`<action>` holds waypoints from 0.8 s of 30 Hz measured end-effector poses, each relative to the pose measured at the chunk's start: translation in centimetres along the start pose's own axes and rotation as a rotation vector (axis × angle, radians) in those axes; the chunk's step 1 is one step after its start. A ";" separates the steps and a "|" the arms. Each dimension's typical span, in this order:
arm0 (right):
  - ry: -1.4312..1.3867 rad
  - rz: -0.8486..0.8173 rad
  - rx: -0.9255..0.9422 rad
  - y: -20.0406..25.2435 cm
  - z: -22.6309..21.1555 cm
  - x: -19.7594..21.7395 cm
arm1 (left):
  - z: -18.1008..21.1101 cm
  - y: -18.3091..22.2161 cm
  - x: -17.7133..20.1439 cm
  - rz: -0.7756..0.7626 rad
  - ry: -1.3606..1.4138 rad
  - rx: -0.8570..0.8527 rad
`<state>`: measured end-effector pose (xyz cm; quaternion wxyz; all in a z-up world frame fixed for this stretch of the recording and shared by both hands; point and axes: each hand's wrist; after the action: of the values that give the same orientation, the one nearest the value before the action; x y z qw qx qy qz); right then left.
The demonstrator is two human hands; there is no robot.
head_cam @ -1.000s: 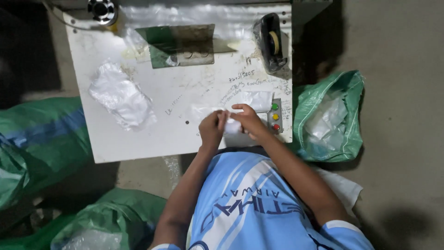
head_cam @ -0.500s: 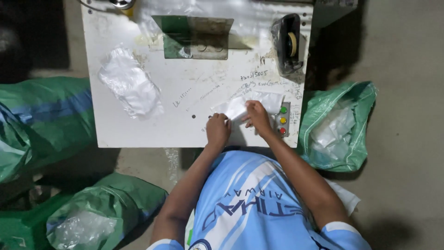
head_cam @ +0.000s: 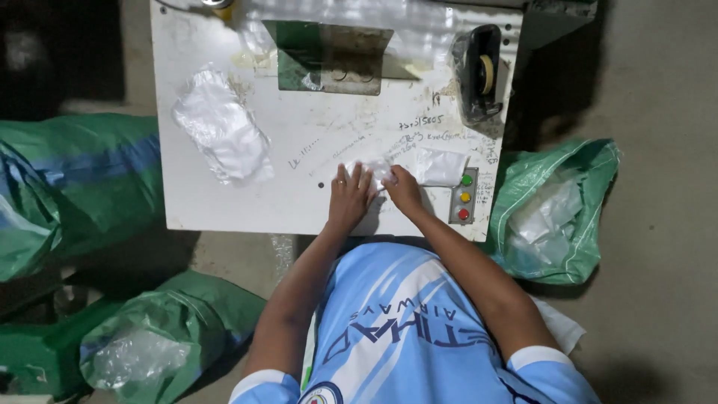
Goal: The person is operating a bag-making machine, collecting the outputted plastic bags, folding them, and placing them into large green collection sacks.
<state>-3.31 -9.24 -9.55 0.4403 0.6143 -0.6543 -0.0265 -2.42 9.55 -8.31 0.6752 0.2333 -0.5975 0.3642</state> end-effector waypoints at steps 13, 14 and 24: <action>0.808 0.283 0.902 7.5 -2.3 1.8 | -2.9 -2.3 -4.1 -0.060 0.091 -0.082; 0.744 0.164 0.951 7.6 -0.2 1.4 | -3.1 -2.0 -4.4 -0.033 0.105 -0.059; 0.495 -0.019 0.595 6.7 0.1 1.8 | -2.1 -0.3 1.5 -0.171 0.261 -0.295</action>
<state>-8.38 -9.12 -4.80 0.3871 0.7090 -0.5017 0.3096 -0.84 11.21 -7.21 0.8021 0.1325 -0.5299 0.2412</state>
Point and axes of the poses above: each hand's wrist, its own y-axis away from the middle knuckle, its own x-axis out of the back of the hand, z = x × y, and after that the axes turned 6 degrees about -x, right-handed
